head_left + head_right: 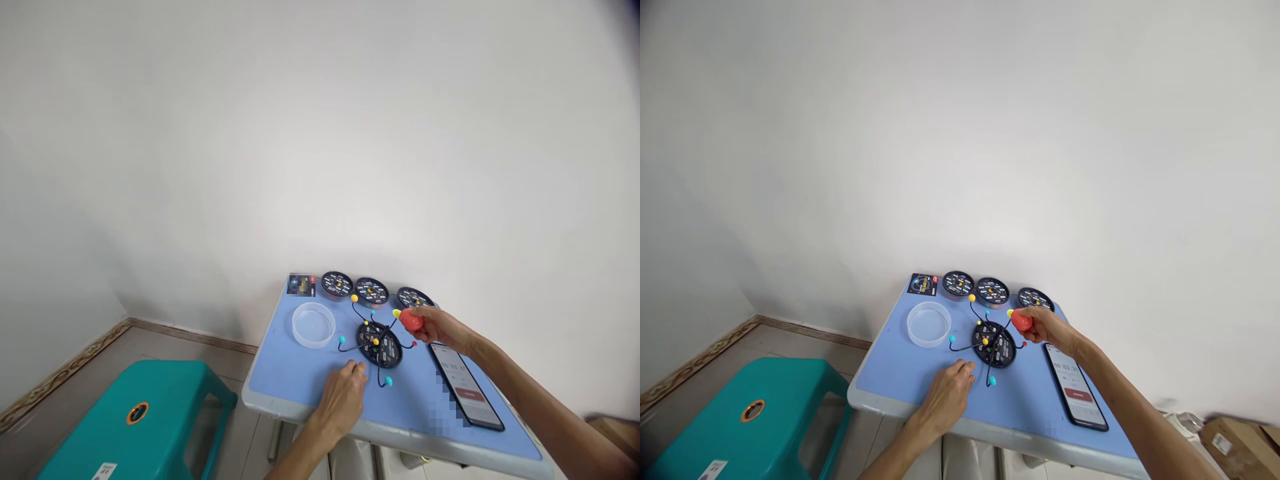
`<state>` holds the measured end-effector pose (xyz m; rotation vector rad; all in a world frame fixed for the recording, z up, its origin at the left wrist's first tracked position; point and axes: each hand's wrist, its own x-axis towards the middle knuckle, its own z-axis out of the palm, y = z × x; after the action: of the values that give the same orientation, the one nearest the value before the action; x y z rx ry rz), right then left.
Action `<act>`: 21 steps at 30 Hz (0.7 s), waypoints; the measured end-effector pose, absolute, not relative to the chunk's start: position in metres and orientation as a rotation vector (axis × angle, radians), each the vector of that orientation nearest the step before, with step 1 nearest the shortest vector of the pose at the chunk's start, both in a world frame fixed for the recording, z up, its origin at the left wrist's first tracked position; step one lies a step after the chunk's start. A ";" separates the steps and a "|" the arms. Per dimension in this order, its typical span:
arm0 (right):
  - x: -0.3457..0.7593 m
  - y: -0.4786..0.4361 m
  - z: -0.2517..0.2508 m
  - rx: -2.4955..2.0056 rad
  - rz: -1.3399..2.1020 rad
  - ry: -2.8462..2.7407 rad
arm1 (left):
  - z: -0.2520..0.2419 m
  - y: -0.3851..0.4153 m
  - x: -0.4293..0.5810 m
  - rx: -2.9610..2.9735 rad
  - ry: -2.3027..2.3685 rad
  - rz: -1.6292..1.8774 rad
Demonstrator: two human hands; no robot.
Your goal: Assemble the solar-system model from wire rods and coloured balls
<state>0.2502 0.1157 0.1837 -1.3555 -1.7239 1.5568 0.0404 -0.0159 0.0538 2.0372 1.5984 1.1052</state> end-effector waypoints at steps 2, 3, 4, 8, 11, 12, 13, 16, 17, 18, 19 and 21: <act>0.249 0.116 0.181 -1.380 1.544 -1.715 | 0.054 -0.011 0.041 2.119 1.612 0.955; 0.248 0.116 0.180 -1.397 1.523 -1.720 | 0.054 -0.009 0.042 2.153 1.620 0.892; 0.247 0.116 0.178 -1.415 1.493 -1.732 | 0.054 -0.007 0.043 2.176 1.631 0.841; 0.241 0.116 0.173 -1.462 1.332 -1.823 | 0.056 -0.001 0.048 2.234 1.677 0.693; 0.235 0.116 0.173 -1.480 1.228 -1.914 | 0.057 0.002 0.052 2.265 1.703 0.618; 0.233 0.116 0.173 -1.485 1.200 -1.945 | 0.057 0.003 0.053 2.274 1.706 0.599; 0.231 0.115 0.174 -1.487 1.174 -1.976 | 0.058 0.004 0.054 2.284 1.708 0.583; 0.227 0.113 0.176 -1.487 1.086 -2.061 | 0.061 0.004 0.056 2.304 1.720 0.544; 0.226 0.112 0.177 -1.485 1.057 -2.082 | 0.062 0.005 0.057 2.309 1.724 0.532; 0.225 0.111 0.177 -1.484 1.036 -2.098 | 0.064 0.005 0.057 2.313 1.728 0.520; 0.225 0.110 0.178 -1.483 1.027 -2.109 | 0.065 0.005 0.058 2.317 1.730 0.508; 0.226 0.110 0.179 -1.481 1.048 -2.120 | 0.067 0.006 0.059 2.328 1.732 0.488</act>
<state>0.2257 0.1099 0.1791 -1.4808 -2.1201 1.0480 0.0586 0.0055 0.0667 2.3283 1.7317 0.4885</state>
